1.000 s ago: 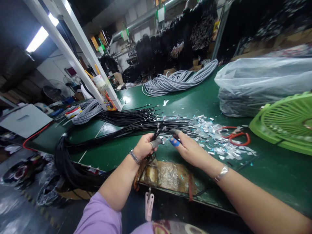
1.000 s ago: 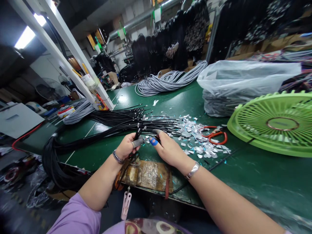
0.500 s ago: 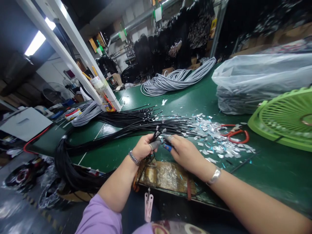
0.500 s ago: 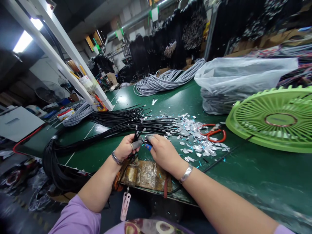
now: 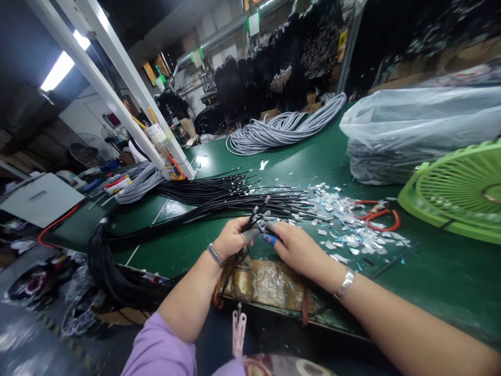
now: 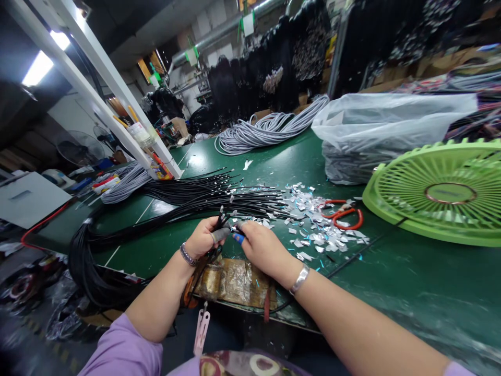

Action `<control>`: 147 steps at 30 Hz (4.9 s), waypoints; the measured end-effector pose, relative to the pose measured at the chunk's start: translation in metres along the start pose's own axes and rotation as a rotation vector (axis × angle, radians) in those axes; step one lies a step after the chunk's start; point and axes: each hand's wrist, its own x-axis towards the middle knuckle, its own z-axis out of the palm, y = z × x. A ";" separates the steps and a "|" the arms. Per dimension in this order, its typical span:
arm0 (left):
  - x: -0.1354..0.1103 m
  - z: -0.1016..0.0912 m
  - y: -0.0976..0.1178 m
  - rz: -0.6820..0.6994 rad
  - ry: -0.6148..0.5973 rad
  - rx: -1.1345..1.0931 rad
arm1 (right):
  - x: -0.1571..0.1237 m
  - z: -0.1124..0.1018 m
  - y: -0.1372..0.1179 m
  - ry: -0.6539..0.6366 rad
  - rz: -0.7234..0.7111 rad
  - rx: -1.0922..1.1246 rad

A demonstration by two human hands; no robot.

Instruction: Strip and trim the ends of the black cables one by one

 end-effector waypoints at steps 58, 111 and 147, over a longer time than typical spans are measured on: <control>-0.001 0.000 0.003 -0.087 -0.075 -0.114 | 0.010 -0.004 0.003 -0.224 0.567 1.313; 0.002 0.000 0.007 -0.156 0.082 -0.188 | -0.006 0.000 0.002 0.116 0.003 -0.084; -0.001 0.005 0.007 -0.079 0.090 -0.063 | 0.002 -0.003 -0.006 -0.025 0.142 0.035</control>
